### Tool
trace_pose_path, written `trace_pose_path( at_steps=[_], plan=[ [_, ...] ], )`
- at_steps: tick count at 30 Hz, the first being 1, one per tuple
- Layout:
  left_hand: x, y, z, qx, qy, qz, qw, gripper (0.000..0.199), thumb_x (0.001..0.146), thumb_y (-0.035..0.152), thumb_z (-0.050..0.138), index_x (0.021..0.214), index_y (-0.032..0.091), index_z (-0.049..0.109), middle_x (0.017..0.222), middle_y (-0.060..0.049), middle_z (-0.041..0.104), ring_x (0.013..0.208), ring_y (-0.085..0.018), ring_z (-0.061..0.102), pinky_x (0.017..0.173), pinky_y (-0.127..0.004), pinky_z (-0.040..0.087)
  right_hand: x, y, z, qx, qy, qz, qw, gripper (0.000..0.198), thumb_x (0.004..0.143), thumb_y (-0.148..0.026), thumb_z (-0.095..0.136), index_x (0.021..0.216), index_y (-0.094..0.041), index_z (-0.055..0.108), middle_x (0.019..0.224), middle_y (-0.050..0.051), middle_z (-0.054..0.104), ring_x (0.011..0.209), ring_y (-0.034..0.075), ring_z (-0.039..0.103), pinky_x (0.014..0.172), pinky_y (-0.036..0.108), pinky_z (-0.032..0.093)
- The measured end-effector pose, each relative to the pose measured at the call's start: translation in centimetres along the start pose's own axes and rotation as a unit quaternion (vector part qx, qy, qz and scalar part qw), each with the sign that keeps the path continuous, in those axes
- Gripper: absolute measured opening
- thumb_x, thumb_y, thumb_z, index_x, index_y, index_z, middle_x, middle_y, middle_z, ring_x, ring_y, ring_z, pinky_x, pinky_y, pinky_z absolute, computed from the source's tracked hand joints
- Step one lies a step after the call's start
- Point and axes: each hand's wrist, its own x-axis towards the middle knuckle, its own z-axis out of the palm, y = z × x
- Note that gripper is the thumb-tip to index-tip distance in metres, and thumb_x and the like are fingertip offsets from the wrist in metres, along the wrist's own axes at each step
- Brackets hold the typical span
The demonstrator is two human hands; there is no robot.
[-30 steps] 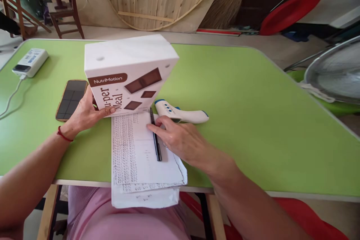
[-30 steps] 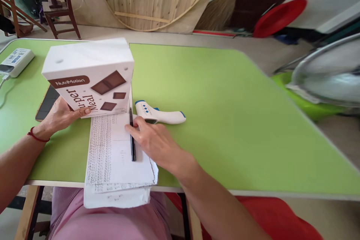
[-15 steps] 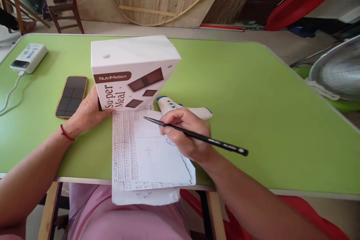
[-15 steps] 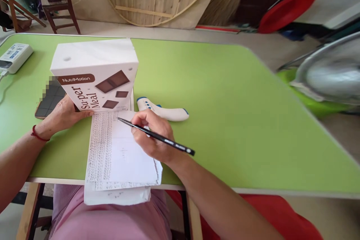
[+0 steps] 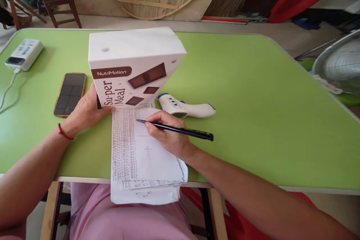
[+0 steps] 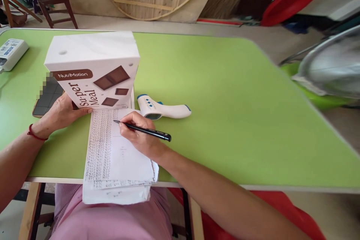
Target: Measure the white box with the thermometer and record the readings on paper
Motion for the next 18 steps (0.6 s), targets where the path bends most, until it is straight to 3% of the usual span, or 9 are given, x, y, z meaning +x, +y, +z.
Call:
trace_pose_path(
  at_steps=[7,13,18],
  plan=[
    [0.10,-0.15,0.01,0.005,-0.001,0.019,1.000,0.048,0.082,0.051,0.075,0.118,0.023,0.059,0.146,-0.012,0.051,0.139,-0.039,0.046,0.116,-0.052,0.041,0.03,0.41,-0.05,-0.012,-0.004,-0.036,0.999,0.008,0.085,-0.027,0.063,0.079,-0.022,0.061,0.063,-0.003,0.062,0.052,0.011,0.053,0.052,0.025,0.046],
    [-0.08,0.03,0.04,0.063,-0.005,0.012,0.998,0.040,0.083,0.038,0.069,0.117,0.023,0.055,0.148,-0.011,0.051,0.139,-0.036,0.048,0.113,-0.052,0.045,-0.03,0.70,0.13,-0.023,-0.002,-0.066,0.998,0.008,0.086,-0.026,0.062,0.079,-0.022,0.060,0.063,-0.003,0.062,0.051,0.011,0.054,0.048,0.023,0.043],
    [-0.02,0.50,0.01,0.070,-0.005,0.015,0.997,0.038,0.082,0.039,0.067,0.114,0.024,0.053,0.151,-0.011,0.049,0.142,-0.033,0.046,0.116,-0.048,0.044,0.10,0.54,0.12,-0.032,0.003,-0.077,0.997,0.010,0.085,-0.024,0.062,0.077,-0.022,0.059,0.059,-0.005,0.058,0.047,0.009,0.050,0.047,0.022,0.041]
  ],
)
